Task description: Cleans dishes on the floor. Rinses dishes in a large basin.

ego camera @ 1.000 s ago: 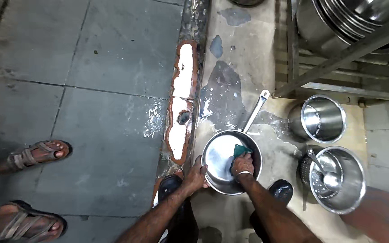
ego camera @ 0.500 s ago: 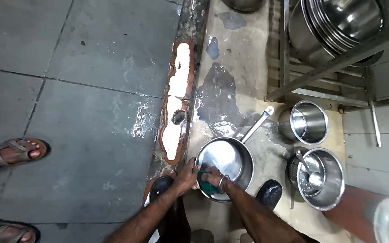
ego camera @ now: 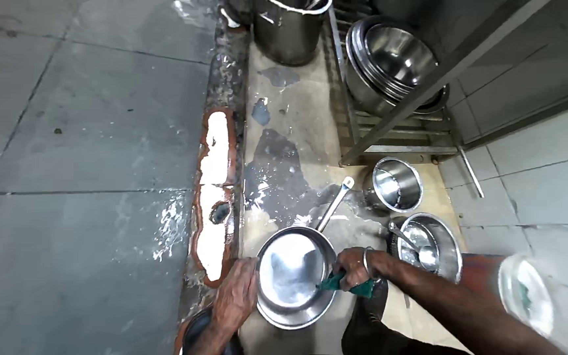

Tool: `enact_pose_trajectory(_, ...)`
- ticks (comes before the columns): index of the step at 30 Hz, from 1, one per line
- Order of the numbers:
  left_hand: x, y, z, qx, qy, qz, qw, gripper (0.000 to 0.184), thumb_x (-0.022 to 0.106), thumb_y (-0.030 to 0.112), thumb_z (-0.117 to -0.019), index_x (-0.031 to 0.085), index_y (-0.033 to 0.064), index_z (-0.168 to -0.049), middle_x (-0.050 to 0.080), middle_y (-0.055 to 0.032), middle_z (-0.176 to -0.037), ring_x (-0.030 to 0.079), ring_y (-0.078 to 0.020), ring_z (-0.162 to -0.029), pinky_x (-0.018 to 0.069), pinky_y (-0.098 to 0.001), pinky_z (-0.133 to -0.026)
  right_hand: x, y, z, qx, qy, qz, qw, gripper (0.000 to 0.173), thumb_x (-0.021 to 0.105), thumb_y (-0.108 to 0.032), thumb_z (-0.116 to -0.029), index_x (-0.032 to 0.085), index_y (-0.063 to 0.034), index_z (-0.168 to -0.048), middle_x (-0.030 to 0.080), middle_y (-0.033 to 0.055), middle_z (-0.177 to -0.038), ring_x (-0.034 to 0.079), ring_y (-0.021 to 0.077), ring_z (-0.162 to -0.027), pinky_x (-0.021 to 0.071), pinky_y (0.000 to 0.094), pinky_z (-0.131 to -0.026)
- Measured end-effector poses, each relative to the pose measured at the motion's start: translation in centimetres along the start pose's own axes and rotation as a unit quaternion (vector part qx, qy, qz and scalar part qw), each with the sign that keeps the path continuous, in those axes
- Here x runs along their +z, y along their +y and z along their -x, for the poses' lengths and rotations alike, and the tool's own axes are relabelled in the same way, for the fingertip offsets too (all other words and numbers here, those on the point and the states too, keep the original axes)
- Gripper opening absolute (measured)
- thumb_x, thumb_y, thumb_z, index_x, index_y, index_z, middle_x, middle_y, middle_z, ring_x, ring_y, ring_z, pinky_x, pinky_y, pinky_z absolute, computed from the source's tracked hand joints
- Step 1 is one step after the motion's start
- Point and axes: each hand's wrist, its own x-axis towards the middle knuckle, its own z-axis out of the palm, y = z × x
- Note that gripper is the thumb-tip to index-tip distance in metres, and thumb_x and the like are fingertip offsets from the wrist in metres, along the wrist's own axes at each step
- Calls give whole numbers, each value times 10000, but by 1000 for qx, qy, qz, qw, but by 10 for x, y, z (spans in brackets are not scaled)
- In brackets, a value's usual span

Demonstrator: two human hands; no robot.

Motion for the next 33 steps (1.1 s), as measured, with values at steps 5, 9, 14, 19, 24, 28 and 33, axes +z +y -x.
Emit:
enact_pose_trajectory(5, 11, 21, 17, 96, -377, -40, 920, 627, 583, 557, -996, 566, 153, -1475, 655, -167, -1359, 624, -359, -1261, 441, -553, -1123, 13, 63, 30, 6, 182, -142, 973, 434, 684, -281, -943, 662, -60, -1316, 675, 207, -1246, 643, 351, -1172, 486, 577, -1020)
enact_pose_trajectory(9, 38, 20, 27, 112, -487, -200, 843, 348, 521, 270, -1034, 676, 114, -1304, 696, -139, -1279, 628, -336, -1228, 288, -537, -1201, 41, 104, 15, 86, 287, -229, 926, 453, 698, -328, -909, 674, -109, -1306, 696, 152, -1220, 667, 280, -1137, 514, 520, -1011)
enact_pose_trajectory(14, 28, 17, 26, 155, -478, -220, 836, 304, 479, 199, -1048, 724, 94, -1195, 732, -133, -1204, 662, -340, -1166, 354, -556, -1146, 63, 119, -14, 74, 261, -268, 924, 466, 699, -300, -918, 655, -81, -1327, 677, 179, -1267, 649, 303, -1182, 499, 532, -1039)
enact_pose_trajectory(19, 0, 13, 10, 273, -390, -164, 864, 242, 546, 203, -1018, 760, 92, -1002, 765, -99, -992, 710, -300, -1004, 442, -505, -1072, 70, 116, -44, 68, 173, -152, 971, 536, 708, -358, -921, 616, -92, -1377, 640, 214, -1306, 626, 390, -1210, 492, 628, -1006)
enact_pose_trajectory(24, -16, 9, 1, 338, -246, -68, 906, 333, 531, 375, -1005, 780, 175, -909, 764, -1, -884, 724, -193, -876, 507, -445, -975, 80, 110, -74, 57, 214, -141, 965, 590, 704, -346, -909, 576, -118, -1438, 586, 208, -1377, 603, 380, -1244, 500, 606, -1014)
enact_pose_trajectory(28, -22, 2, 8, 308, -218, -29, 925, 496, 436, 483, -1057, 775, 159, -893, 755, -15, -851, 713, -192, -851, 497, -437, -970, 89, 107, -102, 46, 230, -120, 965, 627, 686, -334, -931, 514, -120, -1493, 520, 236, -1451, 564, 416, -1293, 501, 609, -1016)
enact_pose_trajectory(33, -29, 1, 19, 316, -193, -44, 928, 494, 430, 466, -1057, 754, 160, -844, 728, -12, -791, 695, -191, -803, 490, -419, -954, 90, 83, -111, 87, 203, -60, 974, 669, 703, -297, -922, 465, -167, -1533, 379, 258, -1582, 458, 496, -1382, 485, 690, -961)
